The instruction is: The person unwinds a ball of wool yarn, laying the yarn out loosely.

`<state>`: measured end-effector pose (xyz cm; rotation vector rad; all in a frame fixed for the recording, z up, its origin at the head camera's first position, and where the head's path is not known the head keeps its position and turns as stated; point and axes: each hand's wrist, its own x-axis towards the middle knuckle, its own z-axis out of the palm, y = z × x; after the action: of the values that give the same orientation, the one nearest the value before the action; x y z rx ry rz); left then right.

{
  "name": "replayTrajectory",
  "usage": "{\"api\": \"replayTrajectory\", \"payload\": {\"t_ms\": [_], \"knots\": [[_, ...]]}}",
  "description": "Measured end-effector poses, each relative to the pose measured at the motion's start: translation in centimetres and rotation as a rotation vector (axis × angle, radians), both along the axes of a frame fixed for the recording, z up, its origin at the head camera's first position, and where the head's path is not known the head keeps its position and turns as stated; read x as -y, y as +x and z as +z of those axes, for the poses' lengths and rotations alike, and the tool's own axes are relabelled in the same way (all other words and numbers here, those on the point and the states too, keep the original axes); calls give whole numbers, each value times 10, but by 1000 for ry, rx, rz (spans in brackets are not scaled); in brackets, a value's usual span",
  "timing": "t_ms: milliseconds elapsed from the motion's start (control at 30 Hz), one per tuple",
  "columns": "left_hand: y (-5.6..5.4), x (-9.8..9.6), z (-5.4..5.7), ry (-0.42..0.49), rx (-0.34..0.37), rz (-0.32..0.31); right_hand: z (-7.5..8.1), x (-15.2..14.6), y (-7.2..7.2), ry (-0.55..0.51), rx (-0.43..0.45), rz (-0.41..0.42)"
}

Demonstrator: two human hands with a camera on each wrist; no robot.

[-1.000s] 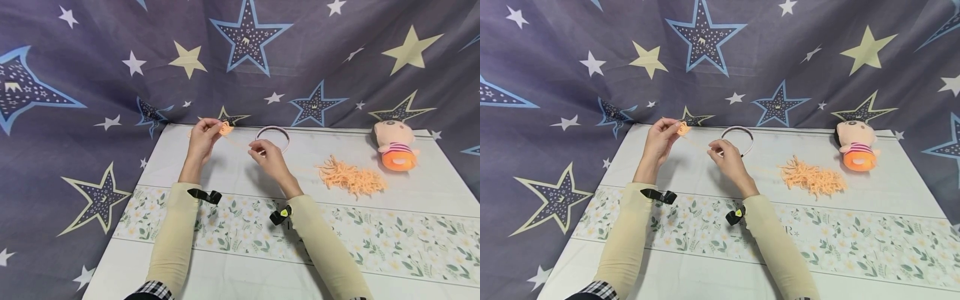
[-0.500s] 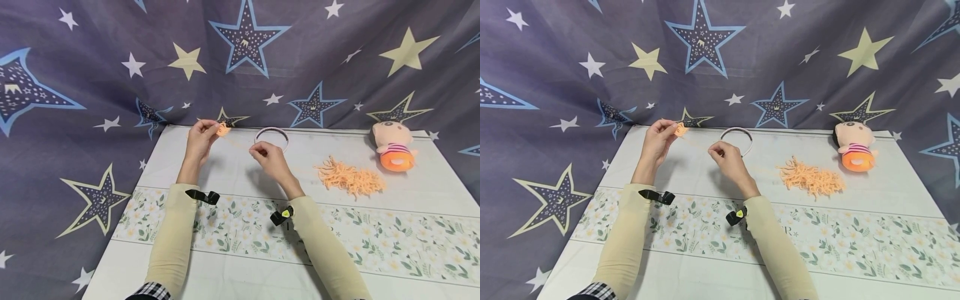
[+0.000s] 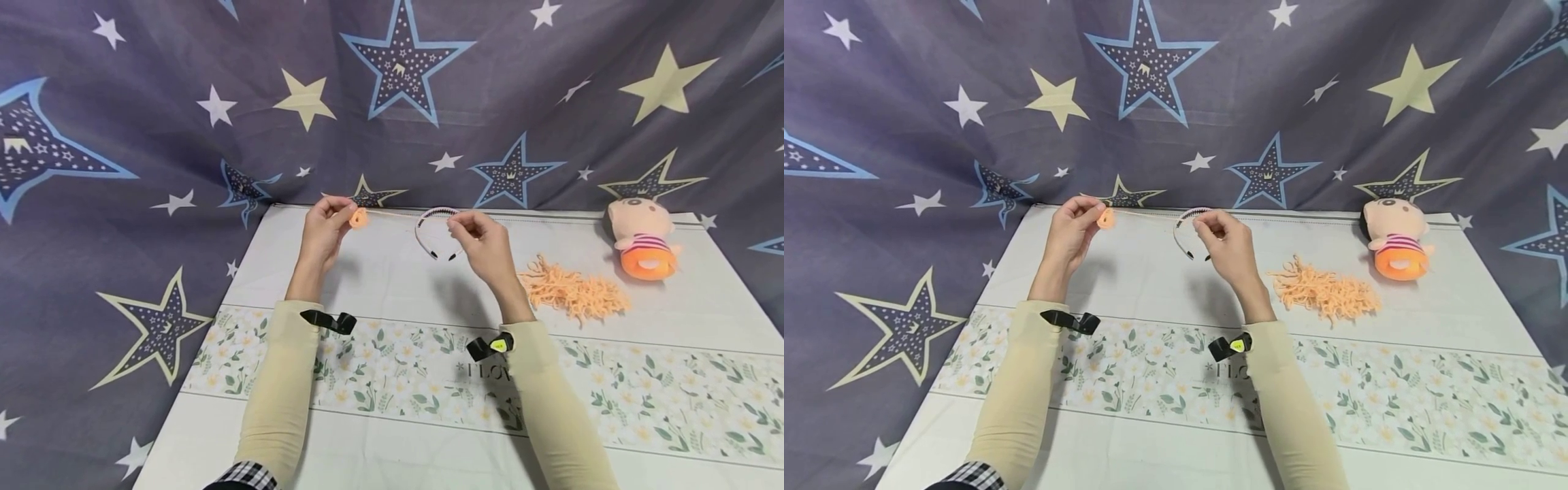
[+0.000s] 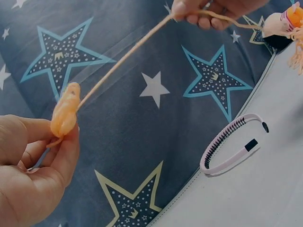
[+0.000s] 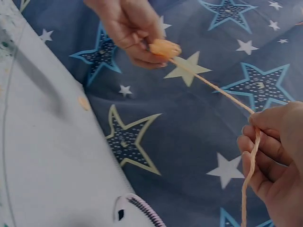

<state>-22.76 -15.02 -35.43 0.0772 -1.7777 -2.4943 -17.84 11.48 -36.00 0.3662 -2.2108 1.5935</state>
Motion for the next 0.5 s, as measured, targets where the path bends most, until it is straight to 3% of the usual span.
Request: {"api": "replayTrajectory", "payload": {"t_ms": [200,500], "knots": [[1,1,-2,-27,-13,-18,29,-2,16,-43,-12,-57],[2,1,-1,-32,2,-69,35,-2,18,-51,-36,-66]]}}
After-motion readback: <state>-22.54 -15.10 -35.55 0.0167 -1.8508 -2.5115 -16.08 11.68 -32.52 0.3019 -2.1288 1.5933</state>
